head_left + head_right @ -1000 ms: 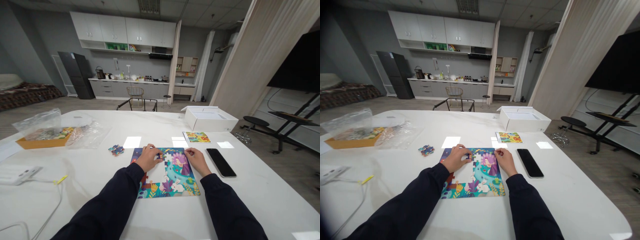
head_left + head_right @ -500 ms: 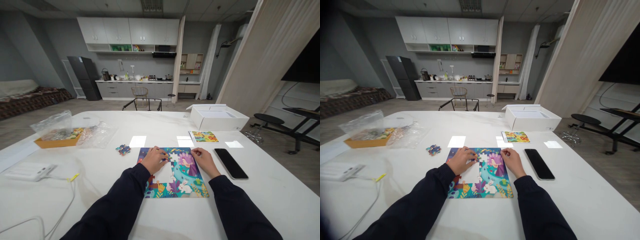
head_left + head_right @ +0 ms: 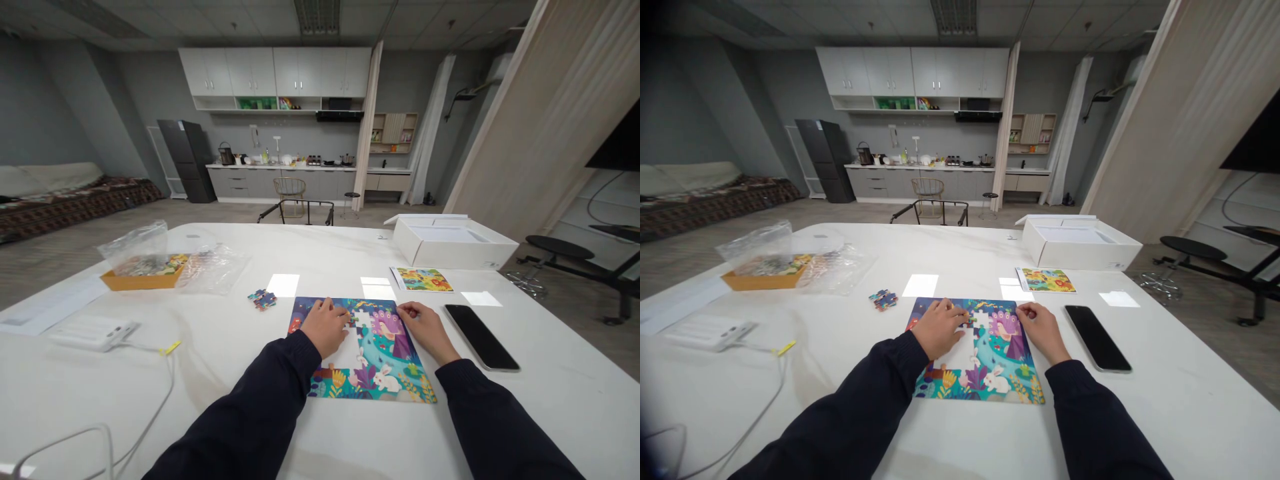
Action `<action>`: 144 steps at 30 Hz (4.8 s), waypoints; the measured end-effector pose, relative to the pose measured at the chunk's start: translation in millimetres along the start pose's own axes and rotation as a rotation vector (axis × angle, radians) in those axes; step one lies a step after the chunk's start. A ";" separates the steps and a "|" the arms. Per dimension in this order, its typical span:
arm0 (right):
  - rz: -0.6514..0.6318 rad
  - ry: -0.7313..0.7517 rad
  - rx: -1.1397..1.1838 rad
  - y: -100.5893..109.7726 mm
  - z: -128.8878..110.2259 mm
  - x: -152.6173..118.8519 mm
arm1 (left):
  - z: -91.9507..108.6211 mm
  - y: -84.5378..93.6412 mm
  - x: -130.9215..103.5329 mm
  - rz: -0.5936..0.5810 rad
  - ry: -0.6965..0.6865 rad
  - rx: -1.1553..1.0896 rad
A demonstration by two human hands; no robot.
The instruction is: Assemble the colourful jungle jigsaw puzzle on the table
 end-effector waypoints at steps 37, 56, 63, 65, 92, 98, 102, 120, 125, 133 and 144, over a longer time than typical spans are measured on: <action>-0.010 -0.009 -0.014 1.2 2.5 0.1 | -194.9 46.1 -107.0 0.237 0.797 -0.040; -0.032 -0.017 -0.049 4.1 -0.2 3.4 | -217.1 28.9 -115.6 0.424 0.927 -0.348; -0.027 -0.016 -0.024 4.7 -2.4 3.2 | -199.8 42.7 -107.8 0.570 0.838 -0.449; -0.024 -0.018 -0.017 3.6 -1.8 3.0 | -181.6 57.4 -101.8 0.670 0.667 -0.386; 0.005 0.025 0.018 -0.7 -3.6 0.6 | -75.2 57.8 -55.7 0.504 0.187 -0.431; 0.026 0.033 0.023 0.6 -7.6 -2.4 | -16.2 14.7 11.6 0.122 0.098 -0.503; 0.029 0.036 0.030 0.1 -7.1 -2.3 | -4.0 -10.7 37.1 0.020 0.174 -0.480; 0.005 0.025 0.048 0.5 -6.7 -2.5 | 16.5 -8.5 23.0 -0.060 0.011 -0.109; 0.006 0.022 0.042 0.2 -7.7 -3.0 | 4.5 -11.0 25.7 -0.053 0.121 -0.236; 0.013 0.026 0.021 -2.5 -2.3 -1.4 | 3.0 -9.5 28.1 -0.028 0.096 -0.271; 0.005 0.013 0.059 -0.6 -5.1 -2.4 | -27.6 33.2 23.3 -0.170 0.022 -0.249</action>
Point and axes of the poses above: each hand's wrist, its own x-axis towards the middle knuckle, its own y-axis out of the back of the hand, z = x × y, the point moved 3 cm from there along x, towards the middle knuckle, and after that the axes turned 2 degrees about y, right-handed, at the moved point
